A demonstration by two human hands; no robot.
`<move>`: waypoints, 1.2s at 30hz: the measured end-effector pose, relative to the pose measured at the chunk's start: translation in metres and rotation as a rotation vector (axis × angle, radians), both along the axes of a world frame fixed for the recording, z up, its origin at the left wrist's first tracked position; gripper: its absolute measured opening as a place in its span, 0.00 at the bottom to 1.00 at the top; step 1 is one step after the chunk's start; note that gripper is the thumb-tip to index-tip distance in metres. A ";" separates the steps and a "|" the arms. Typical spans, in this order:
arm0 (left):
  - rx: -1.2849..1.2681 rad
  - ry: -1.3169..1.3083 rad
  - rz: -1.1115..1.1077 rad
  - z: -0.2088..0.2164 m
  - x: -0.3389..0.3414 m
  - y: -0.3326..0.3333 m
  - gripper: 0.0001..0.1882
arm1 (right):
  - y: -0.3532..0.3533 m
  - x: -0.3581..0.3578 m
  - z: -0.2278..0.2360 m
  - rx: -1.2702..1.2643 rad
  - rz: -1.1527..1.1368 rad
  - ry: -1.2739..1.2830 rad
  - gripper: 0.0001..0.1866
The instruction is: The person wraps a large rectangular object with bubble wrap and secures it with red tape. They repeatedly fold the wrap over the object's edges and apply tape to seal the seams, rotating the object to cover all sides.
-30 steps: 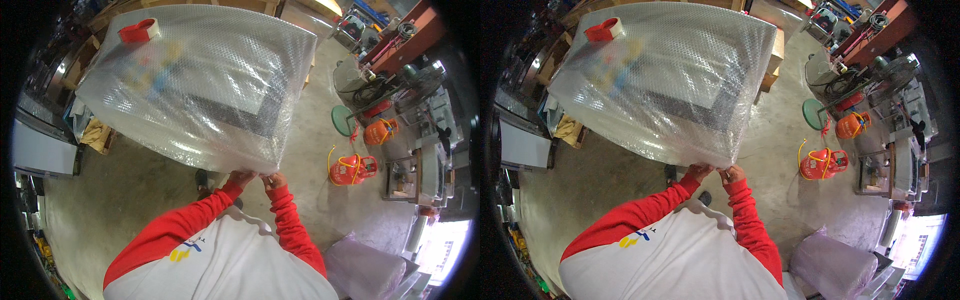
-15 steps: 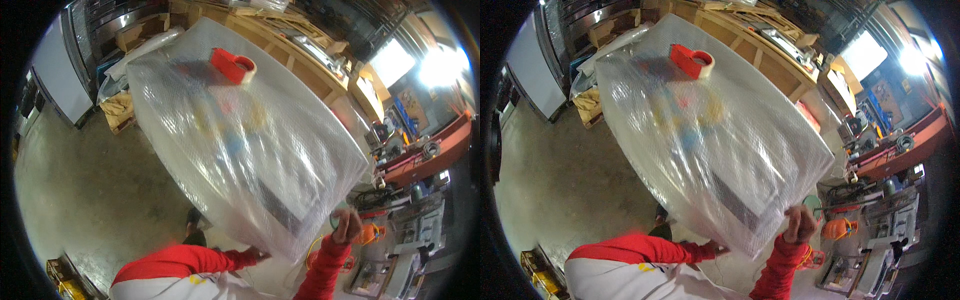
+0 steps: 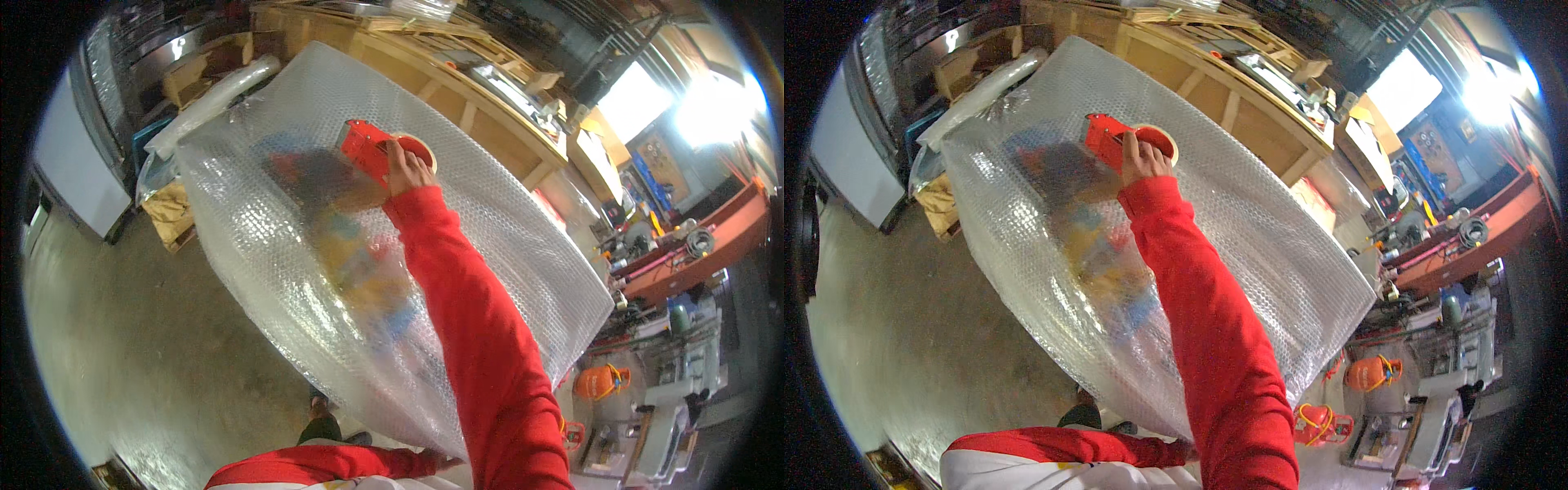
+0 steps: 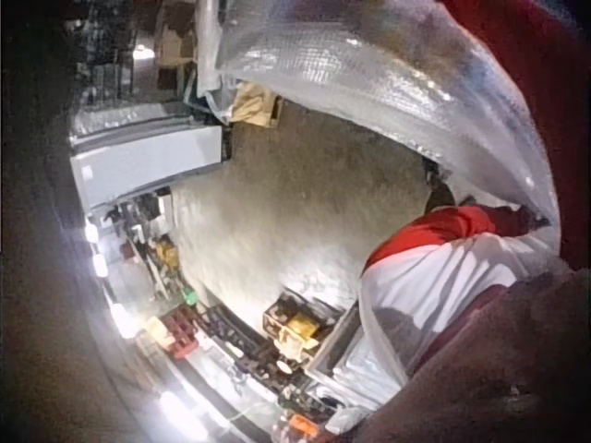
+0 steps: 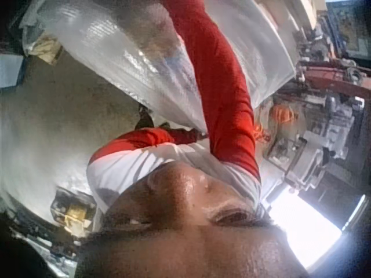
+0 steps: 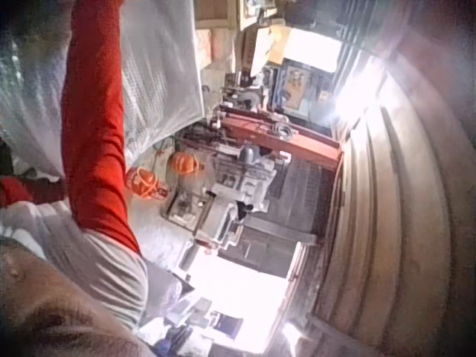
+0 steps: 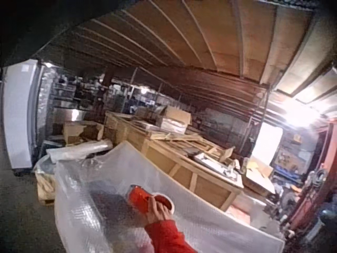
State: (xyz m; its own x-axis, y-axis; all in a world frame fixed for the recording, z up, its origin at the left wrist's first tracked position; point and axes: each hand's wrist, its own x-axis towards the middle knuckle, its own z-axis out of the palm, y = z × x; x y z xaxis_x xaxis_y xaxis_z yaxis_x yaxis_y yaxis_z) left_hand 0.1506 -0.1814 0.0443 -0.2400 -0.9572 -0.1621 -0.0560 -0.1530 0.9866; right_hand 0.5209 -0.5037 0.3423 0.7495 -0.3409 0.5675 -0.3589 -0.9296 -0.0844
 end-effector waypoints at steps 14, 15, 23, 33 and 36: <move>-0.163 -0.207 0.038 -0.026 -0.010 0.013 0.24 | 0.345 -0.519 -0.069 0.289 -0.756 -0.441 0.51; -0.126 -0.108 0.061 -0.028 -0.008 0.012 0.26 | 0.376 -0.539 -0.084 0.276 -0.798 -0.370 0.50; -0.061 -0.012 0.018 -0.032 0.001 0.013 0.16 | 0.456 -0.518 -0.185 0.214 -0.722 -0.259 0.38; -0.149 0.001 0.050 -0.087 0.015 0.011 0.23 | 0.406 -0.522 -0.217 0.046 -0.821 -0.104 0.29; -0.200 -0.040 0.062 -0.082 0.019 0.013 0.24 | 0.405 -0.533 -0.232 0.041 -0.838 -0.116 0.31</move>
State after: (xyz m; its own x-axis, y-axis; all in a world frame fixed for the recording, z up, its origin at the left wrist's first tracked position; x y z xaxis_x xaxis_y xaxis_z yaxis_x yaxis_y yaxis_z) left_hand 0.1700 -0.1688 -0.0381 -0.1763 -0.9840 0.0248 -0.0921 0.0416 0.9949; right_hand -0.0123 -0.0983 0.1105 0.1777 -0.7794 0.6008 -0.9148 -0.3558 -0.1911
